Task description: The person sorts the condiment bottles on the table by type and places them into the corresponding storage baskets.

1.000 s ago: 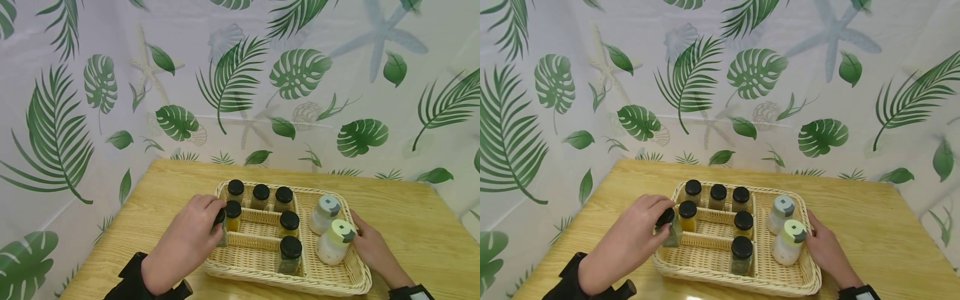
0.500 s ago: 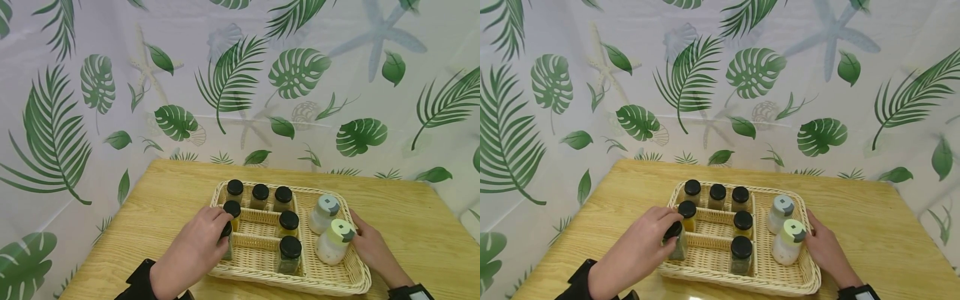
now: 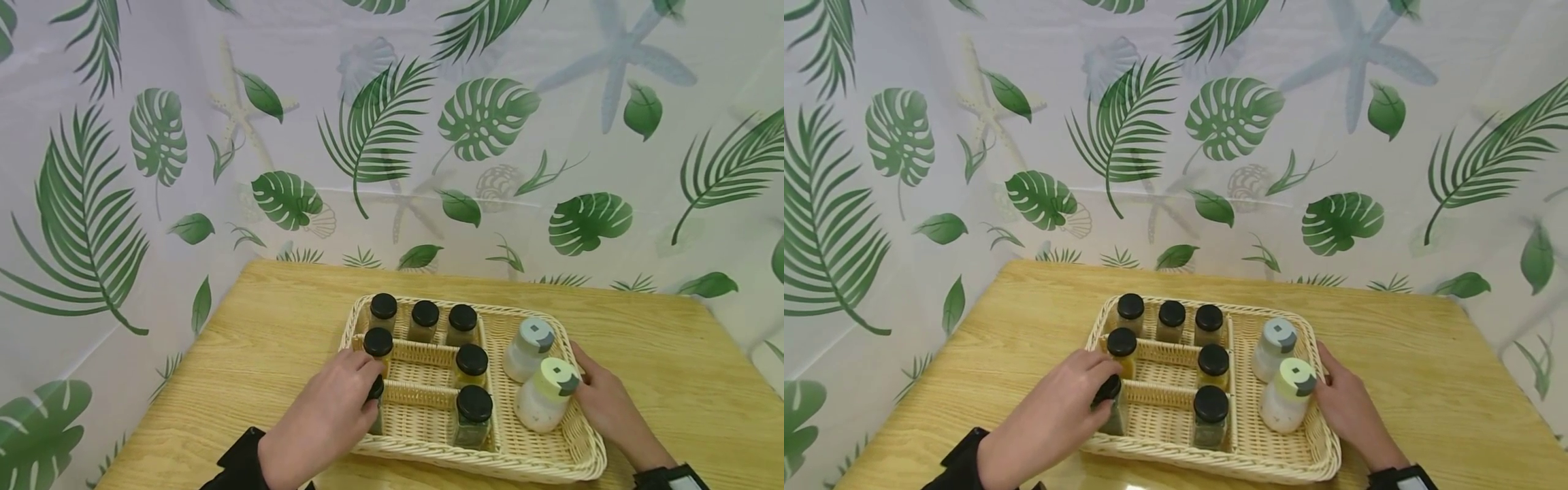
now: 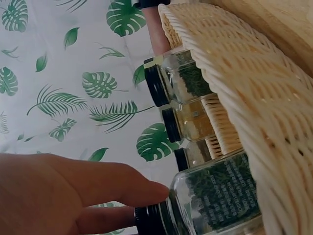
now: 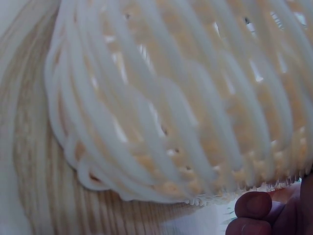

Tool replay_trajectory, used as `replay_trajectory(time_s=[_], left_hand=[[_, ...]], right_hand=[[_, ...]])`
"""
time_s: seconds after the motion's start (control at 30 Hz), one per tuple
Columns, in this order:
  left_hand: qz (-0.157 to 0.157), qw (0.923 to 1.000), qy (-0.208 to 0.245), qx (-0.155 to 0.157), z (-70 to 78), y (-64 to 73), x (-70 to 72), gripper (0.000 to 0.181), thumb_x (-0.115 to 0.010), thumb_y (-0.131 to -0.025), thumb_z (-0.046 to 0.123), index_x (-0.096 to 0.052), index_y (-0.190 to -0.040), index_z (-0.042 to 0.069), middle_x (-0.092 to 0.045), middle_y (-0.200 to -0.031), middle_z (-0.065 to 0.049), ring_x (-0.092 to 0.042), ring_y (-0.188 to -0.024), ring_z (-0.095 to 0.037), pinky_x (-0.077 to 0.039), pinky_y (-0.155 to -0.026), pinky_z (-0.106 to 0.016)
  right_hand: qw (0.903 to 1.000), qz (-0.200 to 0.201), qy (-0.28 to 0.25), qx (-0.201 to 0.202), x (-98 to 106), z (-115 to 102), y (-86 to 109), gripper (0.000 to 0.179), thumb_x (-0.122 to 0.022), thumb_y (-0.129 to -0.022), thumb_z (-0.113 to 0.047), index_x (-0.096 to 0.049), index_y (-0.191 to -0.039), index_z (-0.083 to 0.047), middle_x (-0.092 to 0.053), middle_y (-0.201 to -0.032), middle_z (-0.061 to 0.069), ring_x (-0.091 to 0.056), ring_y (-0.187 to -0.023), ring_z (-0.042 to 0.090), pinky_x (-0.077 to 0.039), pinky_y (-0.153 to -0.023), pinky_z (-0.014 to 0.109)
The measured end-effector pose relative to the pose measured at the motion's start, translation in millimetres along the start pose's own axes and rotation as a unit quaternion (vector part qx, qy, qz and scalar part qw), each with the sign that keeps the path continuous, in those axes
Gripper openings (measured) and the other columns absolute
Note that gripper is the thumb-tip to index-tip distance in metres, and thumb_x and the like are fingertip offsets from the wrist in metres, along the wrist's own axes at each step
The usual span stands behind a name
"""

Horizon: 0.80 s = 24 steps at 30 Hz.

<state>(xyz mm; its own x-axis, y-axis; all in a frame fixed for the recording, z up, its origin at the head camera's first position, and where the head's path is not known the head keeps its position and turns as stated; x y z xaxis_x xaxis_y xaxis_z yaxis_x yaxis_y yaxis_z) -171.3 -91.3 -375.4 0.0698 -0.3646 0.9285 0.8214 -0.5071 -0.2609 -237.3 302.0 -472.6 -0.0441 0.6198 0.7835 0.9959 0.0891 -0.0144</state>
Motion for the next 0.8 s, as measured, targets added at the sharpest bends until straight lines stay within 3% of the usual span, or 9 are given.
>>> replay_trajectory(time_s=[0.1, 0.27, 0.53, 0.8], left_hand=[[-0.007, 1.0000, -0.003, -0.001, -1.7, 0.6, -2.9, 0.034, -0.069, -0.079, 0.005, -0.065, -0.112, 0.004, -0.061, -0.103, -0.008, -0.053, -0.093, -0.020, -0.051, -0.073, -0.035], [0.000, 0.9998, -0.019, -0.011, -4.9, 1.9, -6.8, 0.037, -0.068, -0.079, 0.006, -0.064, -0.116, 0.007, -0.060, -0.105, -0.007, -0.052, -0.093, -0.019, -0.051, -0.071, -0.034], [0.024, 0.9977, -0.053, -0.035, -6.8, -2.1, -15.9, 0.035, -0.068, -0.079, 0.010, -0.065, -0.113, 0.008, -0.060, -0.106, -0.005, -0.051, -0.091, -0.018, -0.051, -0.071, -0.033], [0.032, 0.9973, -0.054, -0.038, -9.0, -4.1, -22.7, 0.034, -0.067, -0.080, 0.012, -0.065, -0.114, 0.010, -0.058, -0.114, -0.008, -0.051, -0.093, -0.020, -0.052, -0.068, -0.035]], right_hand=[[1.0000, -0.003, -0.002, -0.002, 0, 0, -0.2, 0.061, -0.041, -0.097, -0.016, -0.017, -0.150, 0.002, -0.064, -0.102, 0.029, -0.057, -0.084, 0.028, -0.046, -0.071, 0.046], [1.0000, -0.003, -0.005, 0.000, 0, 0, -0.3, 0.061, -0.041, -0.098, -0.019, -0.016, -0.150, 0.002, -0.061, -0.109, 0.034, -0.056, -0.093, 0.033, -0.047, -0.076, 0.051], [0.9999, -0.006, -0.009, -0.002, 1, -1, 0.2, 0.061, -0.040, -0.099, -0.018, -0.015, -0.150, 0.000, -0.061, -0.110, 0.033, -0.057, -0.093, 0.032, -0.046, -0.076, 0.051], [0.9999, -0.012, -0.004, -0.010, 2, 0, 0.2, 0.060, -0.038, -0.099, -0.020, -0.013, -0.150, 0.001, -0.062, -0.108, 0.032, -0.057, -0.088, 0.029, -0.047, -0.073, 0.048]])
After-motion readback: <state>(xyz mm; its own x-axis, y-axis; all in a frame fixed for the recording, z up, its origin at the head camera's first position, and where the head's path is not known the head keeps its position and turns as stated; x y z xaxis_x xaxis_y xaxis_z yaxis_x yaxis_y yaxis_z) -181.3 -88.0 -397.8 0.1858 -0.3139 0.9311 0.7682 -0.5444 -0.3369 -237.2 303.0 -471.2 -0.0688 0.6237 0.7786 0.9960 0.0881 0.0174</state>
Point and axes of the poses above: each hand's wrist, its own y-axis away from the middle knuckle, its own x-axis out of the back of the hand, z = x × y, the point moved 1 cm from there along -y, towards the middle knuckle
